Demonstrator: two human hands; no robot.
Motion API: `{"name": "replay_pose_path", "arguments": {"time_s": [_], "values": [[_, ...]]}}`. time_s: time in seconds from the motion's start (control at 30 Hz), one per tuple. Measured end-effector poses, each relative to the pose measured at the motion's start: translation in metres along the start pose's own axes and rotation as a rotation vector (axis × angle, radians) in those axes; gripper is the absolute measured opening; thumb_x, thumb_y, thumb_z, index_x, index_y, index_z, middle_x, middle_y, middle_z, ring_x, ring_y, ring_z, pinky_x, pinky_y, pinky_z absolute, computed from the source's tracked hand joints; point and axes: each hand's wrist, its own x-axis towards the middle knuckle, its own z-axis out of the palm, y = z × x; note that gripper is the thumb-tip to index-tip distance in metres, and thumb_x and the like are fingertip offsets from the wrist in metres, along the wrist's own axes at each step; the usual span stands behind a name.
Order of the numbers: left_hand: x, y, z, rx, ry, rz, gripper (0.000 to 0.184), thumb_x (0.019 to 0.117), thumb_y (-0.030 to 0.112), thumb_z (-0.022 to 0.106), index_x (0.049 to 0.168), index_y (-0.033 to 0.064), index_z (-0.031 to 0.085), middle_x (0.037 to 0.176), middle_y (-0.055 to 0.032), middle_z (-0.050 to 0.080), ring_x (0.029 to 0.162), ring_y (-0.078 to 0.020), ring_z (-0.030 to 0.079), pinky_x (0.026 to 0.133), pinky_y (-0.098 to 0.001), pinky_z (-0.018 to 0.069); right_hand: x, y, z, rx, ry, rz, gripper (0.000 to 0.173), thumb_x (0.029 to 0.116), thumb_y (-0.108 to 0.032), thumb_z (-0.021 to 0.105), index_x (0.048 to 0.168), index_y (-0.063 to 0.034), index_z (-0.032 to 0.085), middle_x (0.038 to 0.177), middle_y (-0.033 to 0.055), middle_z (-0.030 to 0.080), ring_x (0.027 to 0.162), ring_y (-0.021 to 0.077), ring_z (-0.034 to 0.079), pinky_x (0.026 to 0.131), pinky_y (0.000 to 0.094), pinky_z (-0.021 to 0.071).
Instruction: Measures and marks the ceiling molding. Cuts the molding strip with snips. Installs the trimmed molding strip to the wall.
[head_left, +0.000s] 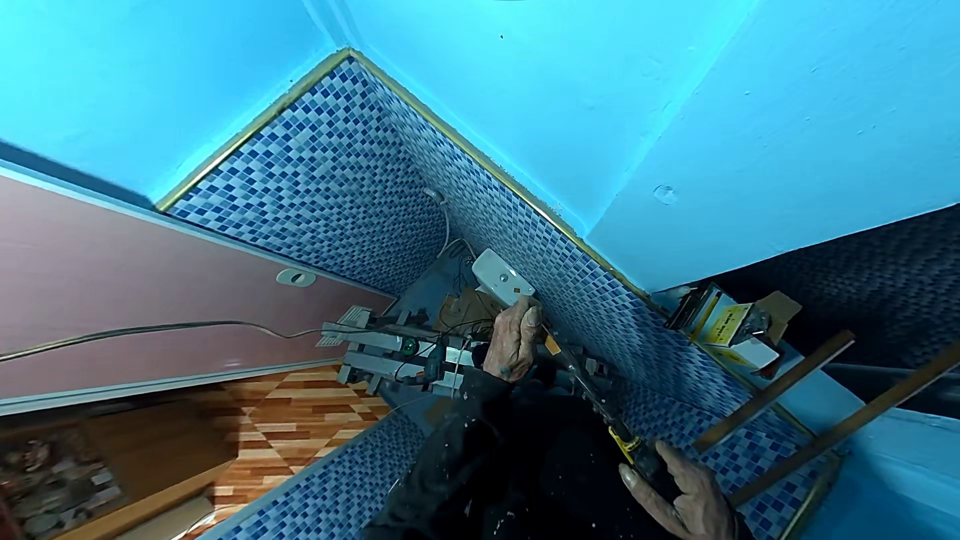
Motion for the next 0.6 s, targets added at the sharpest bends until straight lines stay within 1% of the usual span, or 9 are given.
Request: {"name": "replay_pose_path", "arguments": {"time_s": [0.1,0.27,0.33,0.4,0.47,0.53,0.6], "values": [[0.000,-0.001,0.001,-0.006,0.034,0.010,0.068,0.1095,0.054,0.019,0.091,0.0008,0.057,0.068,-0.0035,0.053,0.060,-0.0082,0.054,0.059,-0.0246,0.0495,0.000,-0.002,0.002,-0.036,0.018,-0.011,0.042,0.0886,-0.039,0.065,0.088,0.0029,0.069,0.069,0.0122,0.065,0.060,0.0118,0.063,0.055,0.0251,0.0516],[0.000,0.000,-0.002,0.000,0.046,0.021,0.067,0.1100,0.053,0.019,0.092,0.0010,0.057,0.070,-0.0038,0.054,0.064,-0.0080,0.056,0.062,-0.0242,0.0508,0.001,-0.006,0.005,-0.076,0.052,-0.021,0.043,0.0874,-0.040,0.065,0.085,0.0029,0.068,0.067,0.0126,0.064,0.058,0.0136,0.062,0.053,0.0263,0.0507],[-0.001,0.001,-0.004,0.022,0.036,0.011,0.068,0.1106,0.051,0.019,0.094,-0.0013,0.059,0.071,-0.0050,0.055,0.064,-0.0092,0.056,0.063,-0.0258,0.0511,0.001,-0.008,0.005,-0.071,0.038,-0.016,0.045,0.0884,-0.040,0.064,0.088,0.0043,0.070,0.071,0.0146,0.067,0.061,0.0171,0.065,0.056,0.0305,0.0535],[-0.003,0.003,-0.004,0.039,0.025,0.008,0.068,0.1105,0.051,0.018,0.095,-0.0014,0.058,0.071,-0.0052,0.055,0.063,-0.0095,0.056,0.063,-0.0261,0.0508,0.002,-0.009,0.005,-0.036,-0.002,0.006,0.043,0.0901,-0.039,0.064,0.094,0.0032,0.071,0.079,0.0143,0.071,0.068,0.0174,0.069,0.062,0.0312,0.0567],[-0.006,0.002,-0.004,0.043,0.036,0.006,0.069,0.1101,0.052,0.017,0.094,-0.0004,0.058,0.071,-0.0043,0.055,0.063,-0.0083,0.055,0.063,-0.0248,0.0506,0.002,-0.010,0.007,-0.004,-0.015,0.015,0.042,0.0906,-0.038,0.064,0.095,0.0028,0.071,0.081,0.0142,0.073,0.071,0.0169,0.070,0.064,0.0309,0.0572],[-0.009,0.001,-0.004,0.053,0.063,0.006,0.069,0.1099,0.053,0.016,0.094,0.0001,0.057,0.070,-0.0039,0.054,0.063,-0.0075,0.055,0.064,-0.0239,0.0501,0.002,-0.011,0.009,-0.002,-0.015,0.016,0.042,0.0903,-0.038,0.063,0.095,0.0031,0.071,0.080,0.0143,0.072,0.070,0.0173,0.070,0.063,0.0312,0.0569],[-0.011,0.000,-0.004,0.059,0.088,0.008,0.070,0.1092,0.055,0.015,0.094,0.0008,0.057,0.071,-0.0041,0.054,0.064,-0.0078,0.055,0.064,-0.0242,0.0504,0.002,-0.013,0.011,-0.040,0.000,0.005,0.044,0.0895,-0.039,0.063,0.092,0.0042,0.070,0.074,0.0147,0.068,0.065,0.0184,0.066,0.059,0.0312,0.0545]]}}
